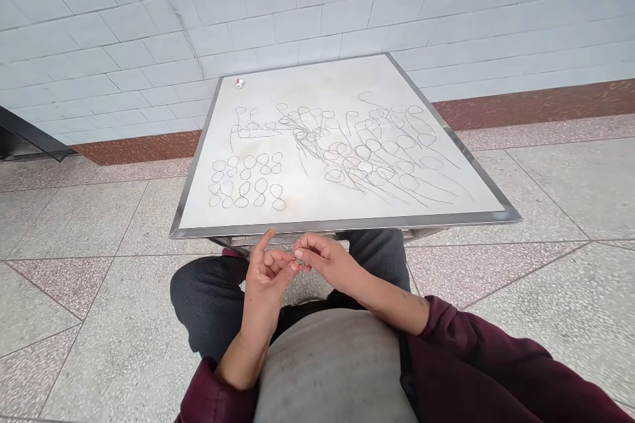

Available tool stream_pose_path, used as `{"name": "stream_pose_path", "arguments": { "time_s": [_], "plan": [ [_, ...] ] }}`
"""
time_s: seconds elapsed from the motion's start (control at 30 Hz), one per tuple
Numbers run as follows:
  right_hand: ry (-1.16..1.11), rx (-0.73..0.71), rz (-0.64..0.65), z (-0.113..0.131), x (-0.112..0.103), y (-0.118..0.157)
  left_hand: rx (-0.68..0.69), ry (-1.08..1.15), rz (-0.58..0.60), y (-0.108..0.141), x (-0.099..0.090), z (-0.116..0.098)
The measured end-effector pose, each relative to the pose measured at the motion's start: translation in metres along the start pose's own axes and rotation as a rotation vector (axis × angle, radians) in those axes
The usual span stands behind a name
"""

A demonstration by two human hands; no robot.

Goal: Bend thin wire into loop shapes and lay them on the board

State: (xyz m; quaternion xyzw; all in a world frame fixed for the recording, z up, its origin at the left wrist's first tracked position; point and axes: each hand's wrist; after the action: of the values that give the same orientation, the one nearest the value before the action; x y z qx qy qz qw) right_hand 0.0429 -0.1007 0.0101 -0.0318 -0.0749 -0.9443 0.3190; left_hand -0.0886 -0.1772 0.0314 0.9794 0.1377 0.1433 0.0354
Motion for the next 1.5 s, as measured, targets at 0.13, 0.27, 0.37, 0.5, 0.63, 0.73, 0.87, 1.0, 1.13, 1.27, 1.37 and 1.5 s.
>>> {"name": "stream_pose_path", "arguments": {
  "time_s": [0.13,0.27,0.37,0.5,0.63,0.73,0.87,1.0,1.13,1.27,1.37,1.5],
  "plan": [
    [0.021,-0.009,0.017,0.000,0.005,0.002,0.038,-0.071,-0.093,0.001,0.001,0.003],
    [0.073,-0.045,0.021,-0.001,0.006,0.005,0.039,-0.093,-0.140,0.003,0.000,0.003],
    [0.080,-0.067,0.021,-0.002,0.007,0.007,0.028,-0.061,-0.158,0.004,0.000,0.002],
    [0.038,-0.065,0.041,-0.002,0.008,0.008,0.014,-0.037,-0.159,0.004,0.000,0.002],
    [0.041,-0.060,0.044,-0.003,0.008,0.007,0.018,-0.020,-0.156,0.004,0.000,0.003],
    [0.030,-0.062,0.035,-0.005,0.009,0.007,0.015,-0.006,-0.149,0.004,-0.001,0.004],
    [-0.041,-0.062,0.012,-0.008,0.011,0.006,-0.001,0.001,-0.156,0.004,0.000,0.003],
    [-0.016,-0.042,0.011,-0.010,0.009,0.004,-0.016,0.017,-0.162,0.002,0.001,0.003],
    [0.024,-0.047,-0.008,-0.010,0.007,0.003,-0.025,0.045,-0.162,0.000,0.001,0.004],
    [-0.008,-0.032,-0.009,-0.009,0.007,0.002,-0.038,0.054,-0.161,-0.002,0.001,0.006],
    [-0.048,-0.029,-0.005,-0.010,0.008,0.001,-0.040,0.045,-0.166,-0.003,0.000,0.008],
    [-0.179,0.009,-0.018,-0.012,0.008,-0.002,-0.019,0.017,-0.175,-0.004,-0.001,0.010]
  ]
}}
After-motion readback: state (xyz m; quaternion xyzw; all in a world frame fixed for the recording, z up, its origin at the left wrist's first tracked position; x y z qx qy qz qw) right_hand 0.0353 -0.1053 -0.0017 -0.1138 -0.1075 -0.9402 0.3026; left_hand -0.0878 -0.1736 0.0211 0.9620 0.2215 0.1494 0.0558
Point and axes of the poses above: each hand's wrist, its own y-axis away from the middle knuckle, its own x-axis out of the palm, z = x × y, and after that the axes turned 3 degrees about x, right-handed
